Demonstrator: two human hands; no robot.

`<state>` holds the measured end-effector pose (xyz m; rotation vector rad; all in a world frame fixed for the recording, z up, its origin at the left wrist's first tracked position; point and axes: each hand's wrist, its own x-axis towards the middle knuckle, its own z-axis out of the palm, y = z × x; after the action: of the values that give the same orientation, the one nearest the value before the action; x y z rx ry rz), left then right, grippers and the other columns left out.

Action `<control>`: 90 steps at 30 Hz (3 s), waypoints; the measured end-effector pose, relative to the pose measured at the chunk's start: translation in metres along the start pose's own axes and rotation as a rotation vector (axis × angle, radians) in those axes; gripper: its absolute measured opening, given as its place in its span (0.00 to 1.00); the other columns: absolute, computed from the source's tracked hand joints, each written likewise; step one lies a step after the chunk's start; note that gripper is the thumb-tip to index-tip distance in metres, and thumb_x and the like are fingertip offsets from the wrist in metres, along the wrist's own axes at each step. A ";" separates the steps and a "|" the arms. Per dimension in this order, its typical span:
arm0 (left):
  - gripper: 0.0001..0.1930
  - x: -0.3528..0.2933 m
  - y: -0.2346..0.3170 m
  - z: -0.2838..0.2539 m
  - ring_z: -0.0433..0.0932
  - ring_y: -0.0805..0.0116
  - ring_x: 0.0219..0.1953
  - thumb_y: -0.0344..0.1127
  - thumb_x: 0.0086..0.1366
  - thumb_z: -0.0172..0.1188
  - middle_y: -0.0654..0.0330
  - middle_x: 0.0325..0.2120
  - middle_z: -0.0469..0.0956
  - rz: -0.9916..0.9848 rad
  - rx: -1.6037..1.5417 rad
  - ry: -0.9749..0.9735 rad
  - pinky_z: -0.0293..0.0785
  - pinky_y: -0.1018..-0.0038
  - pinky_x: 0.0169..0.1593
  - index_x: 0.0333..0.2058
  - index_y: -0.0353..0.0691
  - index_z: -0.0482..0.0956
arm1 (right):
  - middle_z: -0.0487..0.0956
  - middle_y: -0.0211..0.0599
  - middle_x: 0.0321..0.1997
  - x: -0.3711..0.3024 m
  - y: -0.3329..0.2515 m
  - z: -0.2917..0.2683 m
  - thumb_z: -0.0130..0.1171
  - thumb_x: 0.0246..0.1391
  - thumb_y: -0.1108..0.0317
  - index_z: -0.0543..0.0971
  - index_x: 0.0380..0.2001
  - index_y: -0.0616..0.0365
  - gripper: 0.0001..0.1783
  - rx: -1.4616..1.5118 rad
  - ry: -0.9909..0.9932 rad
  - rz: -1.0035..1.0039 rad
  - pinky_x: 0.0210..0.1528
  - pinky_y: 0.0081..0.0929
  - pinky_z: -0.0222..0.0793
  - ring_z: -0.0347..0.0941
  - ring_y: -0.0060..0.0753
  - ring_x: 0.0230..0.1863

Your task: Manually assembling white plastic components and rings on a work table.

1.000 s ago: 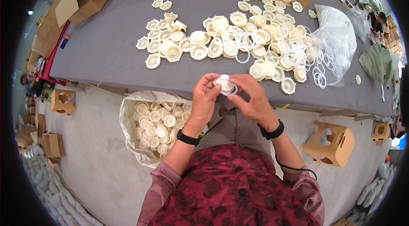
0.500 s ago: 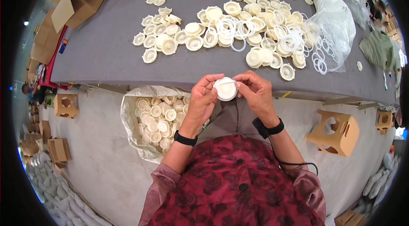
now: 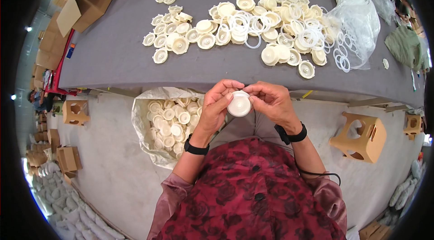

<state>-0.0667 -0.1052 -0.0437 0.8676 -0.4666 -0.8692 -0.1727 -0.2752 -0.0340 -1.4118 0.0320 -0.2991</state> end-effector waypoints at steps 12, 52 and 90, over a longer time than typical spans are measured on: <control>0.18 0.000 0.004 -0.003 0.77 0.74 0.40 0.38 0.65 0.65 0.60 0.36 0.78 -0.018 -0.035 -0.028 0.72 0.79 0.46 0.47 0.35 0.72 | 0.78 0.27 0.34 -0.004 -0.018 -0.002 0.56 0.57 0.77 0.78 0.44 0.64 0.11 0.172 -0.130 0.263 0.32 0.14 0.72 0.72 0.12 0.31; 0.32 -0.004 -0.011 -0.008 0.79 0.67 0.50 0.25 0.57 0.68 0.53 0.48 0.80 0.109 0.028 0.083 0.75 0.70 0.55 0.60 0.31 0.68 | 0.82 0.35 0.38 -0.013 0.011 0.026 0.53 0.56 0.84 0.75 0.51 0.68 0.18 0.169 0.296 0.020 0.38 0.18 0.75 0.78 0.20 0.36; 0.17 -0.104 0.101 -0.093 0.80 0.48 0.38 0.36 0.55 0.69 0.51 0.35 0.83 -0.244 1.906 0.142 0.74 0.59 0.45 0.43 0.37 0.82 | 0.78 0.41 0.37 0.033 -0.009 -0.032 0.67 0.47 0.72 0.81 0.39 0.62 0.14 -0.885 0.274 -0.367 0.38 0.35 0.71 0.75 0.43 0.38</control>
<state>-0.0176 0.0577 -0.0172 2.7278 -1.0733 -0.3333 -0.1488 -0.3144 -0.0253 -2.2455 0.1435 -0.8540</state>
